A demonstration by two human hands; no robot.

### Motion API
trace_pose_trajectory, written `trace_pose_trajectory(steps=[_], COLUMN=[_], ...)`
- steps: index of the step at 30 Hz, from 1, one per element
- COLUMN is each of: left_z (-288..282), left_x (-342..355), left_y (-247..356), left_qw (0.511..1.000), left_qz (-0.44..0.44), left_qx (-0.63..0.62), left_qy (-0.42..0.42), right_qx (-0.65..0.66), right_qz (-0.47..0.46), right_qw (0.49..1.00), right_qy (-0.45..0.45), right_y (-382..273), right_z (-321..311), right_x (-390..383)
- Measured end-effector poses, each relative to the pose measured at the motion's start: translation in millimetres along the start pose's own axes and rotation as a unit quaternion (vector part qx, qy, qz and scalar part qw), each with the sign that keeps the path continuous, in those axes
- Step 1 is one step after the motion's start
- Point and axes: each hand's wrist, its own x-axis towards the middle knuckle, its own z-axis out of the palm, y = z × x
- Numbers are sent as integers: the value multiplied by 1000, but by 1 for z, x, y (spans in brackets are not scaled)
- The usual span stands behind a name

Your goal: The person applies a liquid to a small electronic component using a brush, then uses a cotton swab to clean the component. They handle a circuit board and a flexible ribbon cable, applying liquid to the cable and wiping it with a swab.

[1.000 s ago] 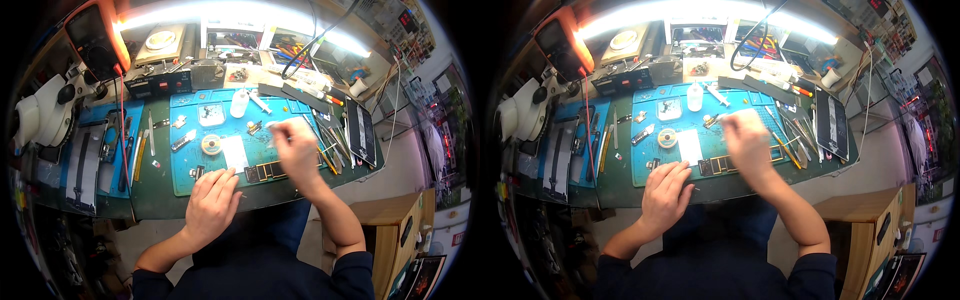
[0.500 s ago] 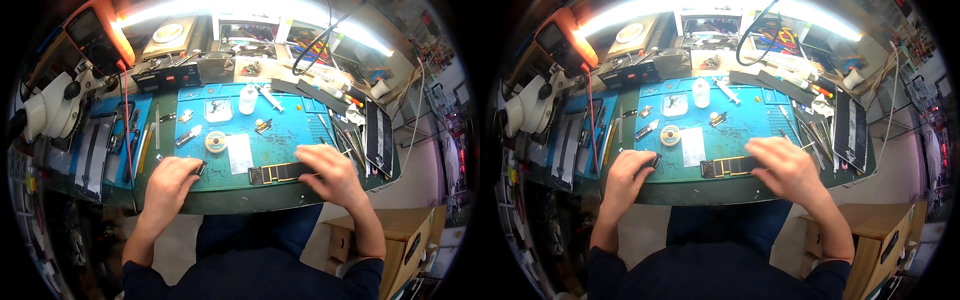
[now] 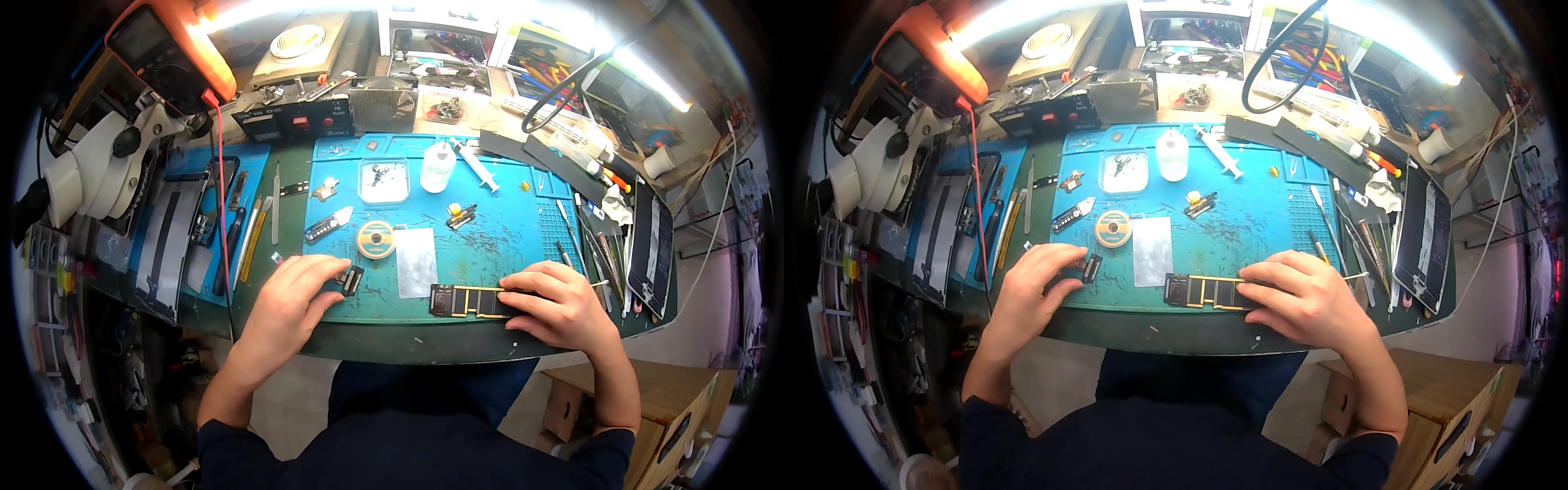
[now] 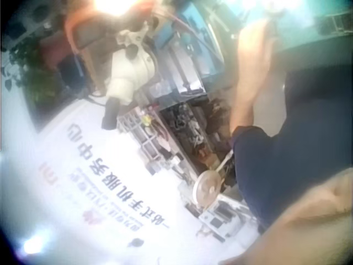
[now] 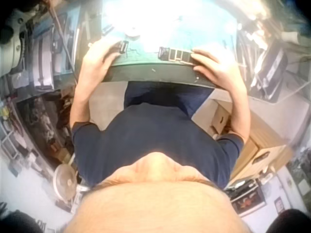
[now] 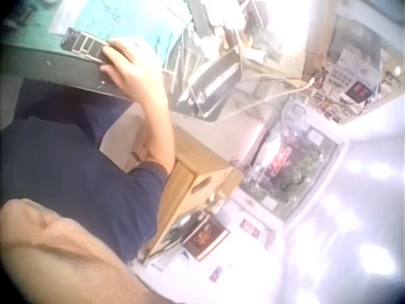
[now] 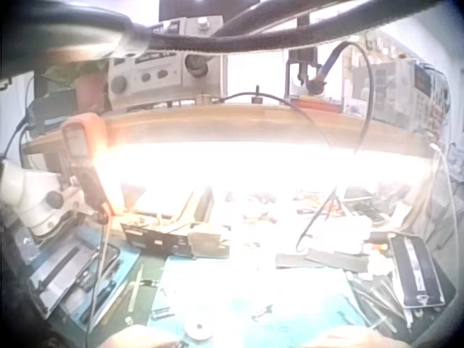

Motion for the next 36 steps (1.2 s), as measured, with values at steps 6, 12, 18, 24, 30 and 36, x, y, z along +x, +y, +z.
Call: trace_pose_trajectory(steps=[6,12,18,24,30,36], left_z=[-11,-11,-2,31,41,33], left_x=[6,5,9,24,28,21], left_y=[-7,-13,-1,11,11,9], left_qw=[999,999,995,995,996,997], left_qz=[-16,-7,-7,36,78,64], left_qx=[-10,-27,-104,-97,-46,-19], left_qy=[-46,-32,-5,-4,14,38], right_qx=[-8,-17,-9,-2,-1,-5], right_qz=[18,-7,-5,8,6,8], right_qw=[999,1000,1000,1000,999,999], right_qy=[-35,11,17,25,40,45], right_y=[-9,3,18,20,15,7], right_z=[-12,-14,3,8,16,18], right_x=[1,10,25,21,18,28])
